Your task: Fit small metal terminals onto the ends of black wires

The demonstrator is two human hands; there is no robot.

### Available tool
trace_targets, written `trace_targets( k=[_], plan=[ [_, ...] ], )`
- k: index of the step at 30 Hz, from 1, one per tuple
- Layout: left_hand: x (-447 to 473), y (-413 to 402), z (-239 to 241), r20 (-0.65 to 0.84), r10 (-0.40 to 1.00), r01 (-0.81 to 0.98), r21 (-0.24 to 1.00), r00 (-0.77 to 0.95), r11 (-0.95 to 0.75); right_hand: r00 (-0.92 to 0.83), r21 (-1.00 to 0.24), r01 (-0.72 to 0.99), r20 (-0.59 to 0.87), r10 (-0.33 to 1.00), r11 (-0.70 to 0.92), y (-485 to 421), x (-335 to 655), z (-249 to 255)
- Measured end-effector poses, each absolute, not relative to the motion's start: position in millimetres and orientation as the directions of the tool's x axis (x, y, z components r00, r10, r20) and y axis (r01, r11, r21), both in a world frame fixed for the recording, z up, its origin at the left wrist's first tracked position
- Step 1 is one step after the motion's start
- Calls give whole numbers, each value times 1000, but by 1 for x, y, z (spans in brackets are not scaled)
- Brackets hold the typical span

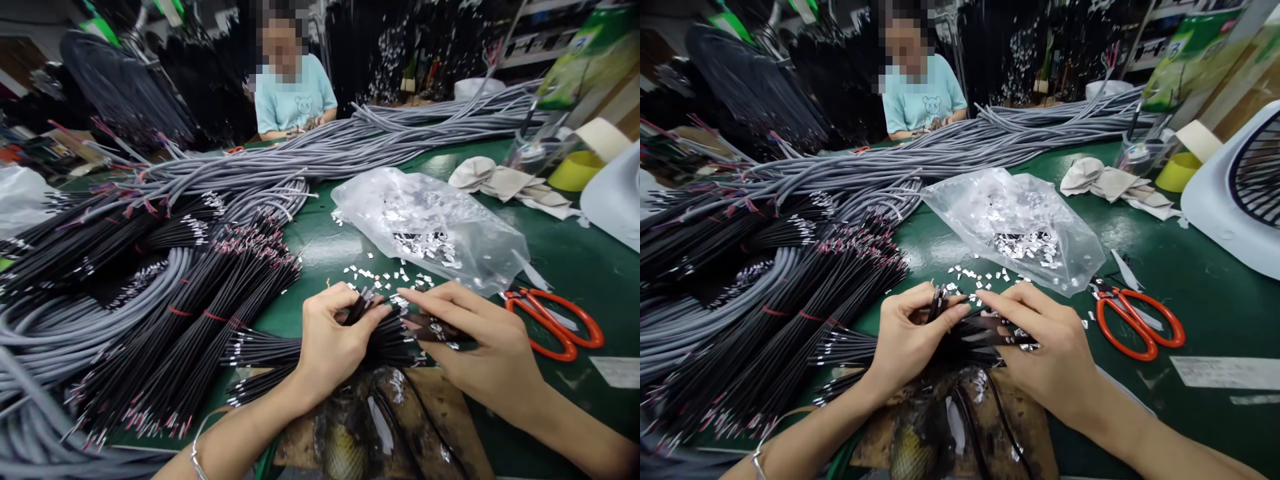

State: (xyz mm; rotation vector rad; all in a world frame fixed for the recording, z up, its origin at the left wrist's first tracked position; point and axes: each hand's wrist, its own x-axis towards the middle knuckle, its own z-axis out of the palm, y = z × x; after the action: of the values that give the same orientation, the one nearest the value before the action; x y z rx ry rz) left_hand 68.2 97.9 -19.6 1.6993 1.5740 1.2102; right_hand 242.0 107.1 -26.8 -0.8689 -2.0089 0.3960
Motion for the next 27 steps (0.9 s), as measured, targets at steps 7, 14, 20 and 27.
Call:
trace_targets(
  k=[7,14,20,27],
  plan=[
    [71,96,-18,277,953,501,846,-124,-181,-431,-394,495,663,612,774,105,244,-27],
    [72,96,-21,232,958,470,873,-167,-129,-418,-331,581,663,622,743,104,243,-26],
    [73,95,-20,266,951,511,846,-156,-152,-425,13,769,757,496,639,106,248,-25],
    [73,95,-21,285,949,531,829,-134,-174,-523,167,762,729,442,626,103,252,-24]
  ],
)
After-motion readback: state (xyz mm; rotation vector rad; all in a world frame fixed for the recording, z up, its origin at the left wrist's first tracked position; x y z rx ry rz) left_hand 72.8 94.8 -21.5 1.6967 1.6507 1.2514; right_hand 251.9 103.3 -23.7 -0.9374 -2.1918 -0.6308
